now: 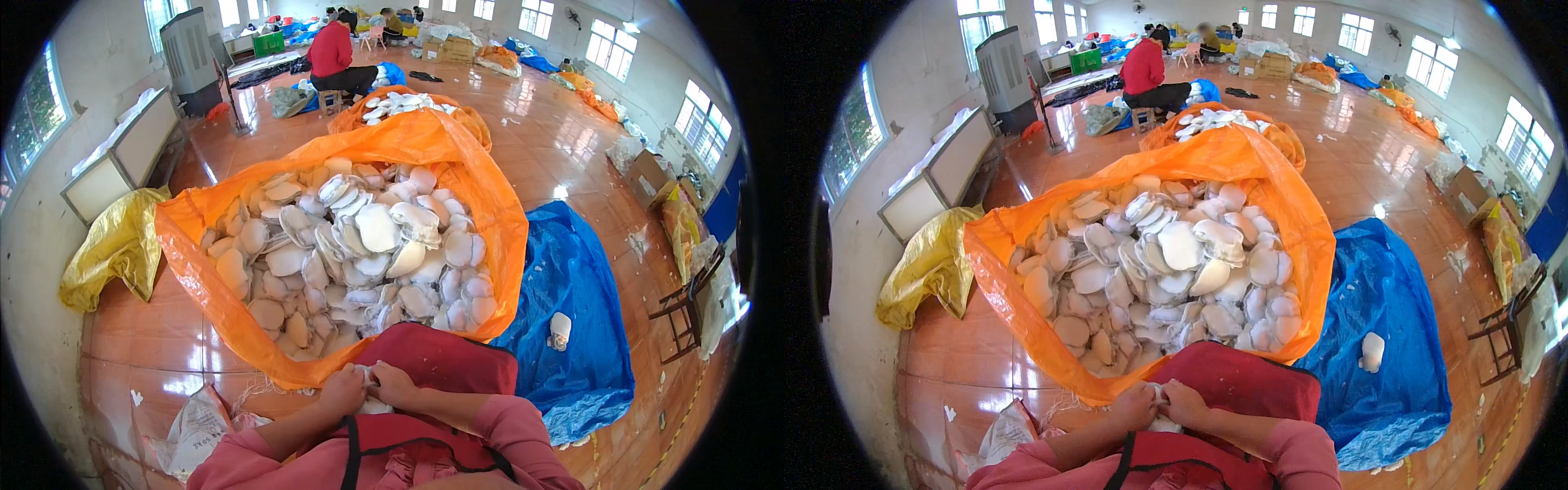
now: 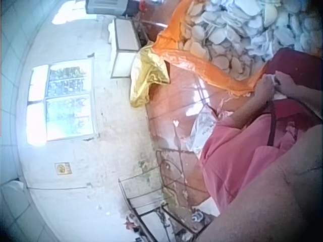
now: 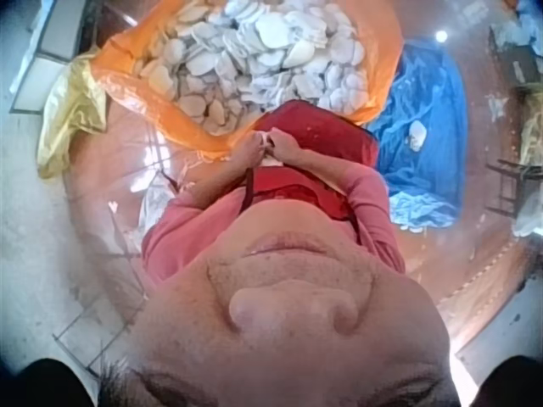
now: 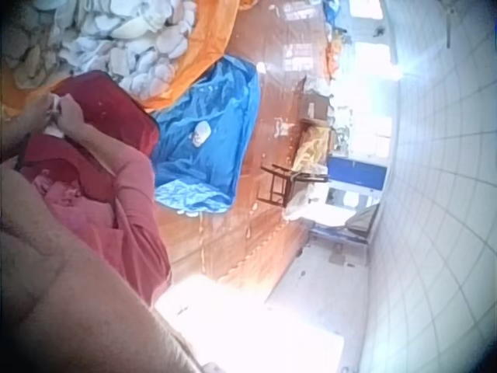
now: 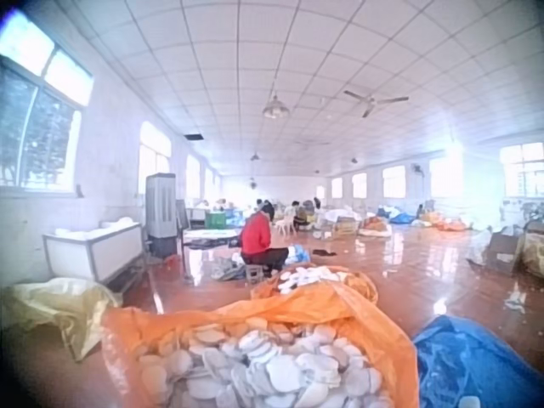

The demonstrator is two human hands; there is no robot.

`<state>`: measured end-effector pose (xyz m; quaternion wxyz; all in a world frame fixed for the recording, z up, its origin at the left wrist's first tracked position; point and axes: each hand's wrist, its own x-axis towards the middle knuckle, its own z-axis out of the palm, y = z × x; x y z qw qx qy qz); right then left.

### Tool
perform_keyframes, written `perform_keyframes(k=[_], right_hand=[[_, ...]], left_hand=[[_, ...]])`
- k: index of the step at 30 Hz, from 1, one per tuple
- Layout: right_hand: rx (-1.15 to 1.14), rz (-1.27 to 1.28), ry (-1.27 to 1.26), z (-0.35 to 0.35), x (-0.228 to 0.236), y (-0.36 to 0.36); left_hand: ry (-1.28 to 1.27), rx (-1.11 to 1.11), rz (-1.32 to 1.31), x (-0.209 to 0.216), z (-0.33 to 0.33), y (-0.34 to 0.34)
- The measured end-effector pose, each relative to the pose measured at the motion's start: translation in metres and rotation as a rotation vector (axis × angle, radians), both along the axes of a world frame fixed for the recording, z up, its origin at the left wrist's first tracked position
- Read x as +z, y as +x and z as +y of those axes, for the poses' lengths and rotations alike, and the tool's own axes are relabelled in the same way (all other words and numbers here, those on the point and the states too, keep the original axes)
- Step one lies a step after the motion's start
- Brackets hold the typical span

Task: The person stuffs a white fabric shell with cotton-like material, then inserts a small face insert to form a plush toy. The person handles the shell and stuffing by hand, repeatedly compressing and shaping the material before placing the finished toy aside.

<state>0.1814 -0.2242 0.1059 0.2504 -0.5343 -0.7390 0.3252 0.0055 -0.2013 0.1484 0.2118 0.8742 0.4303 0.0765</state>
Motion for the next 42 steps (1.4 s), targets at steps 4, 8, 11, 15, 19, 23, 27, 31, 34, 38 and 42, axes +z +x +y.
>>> perform_keyframes(k=[4,8,11,15,19,23,27,31,34,38,42], right_hand=[[-0.018,-0.041,-0.094,0.001,0.012,-0.005],[0.129,0.052,-0.32,0.017,0.033,0.001],[0.239,0.359,-0.385,0.018,0.026,0.02],[0.096,0.802,-0.655,0.008,0.015,0.035],[-0.035,0.634,-0.486,0.016,0.038,0.051],[-0.092,0.547,-0.434,0.023,0.074,0.073],[-0.168,0.643,-0.499,0.013,0.081,0.091],[-0.219,0.661,-0.586,0.014,0.074,0.09],[-0.233,0.633,-0.598,0.013,0.057,0.088],[-0.264,0.477,-0.524,0.012,0.035,0.084],[-0.255,0.319,-0.347,0.016,0.036,0.08]], left_hand=[[0.051,0.018,0.026,-0.005,-0.004,-0.001],[0.039,0.106,-0.083,-0.006,-0.012,-0.011],[0.02,0.199,-0.158,-0.005,-0.016,-0.019],[0.073,0.277,-0.299,0.016,-0.012,-0.012],[0.226,0.301,-0.433,0.014,0.004,0.009],[0.276,0.249,-0.557,0.002,0.016,0.042],[0.191,0.213,-0.684,0.004,0.01,0.071],[0.153,0.222,-0.671,-0.004,0.006,0.075],[0.151,0.234,-0.66,-0.007,0.007,0.074],[-0.112,0.254,-0.651,-0.019,0.005,0.06],[-0.416,0.346,-0.627,-0.008,0.008,0.054]])
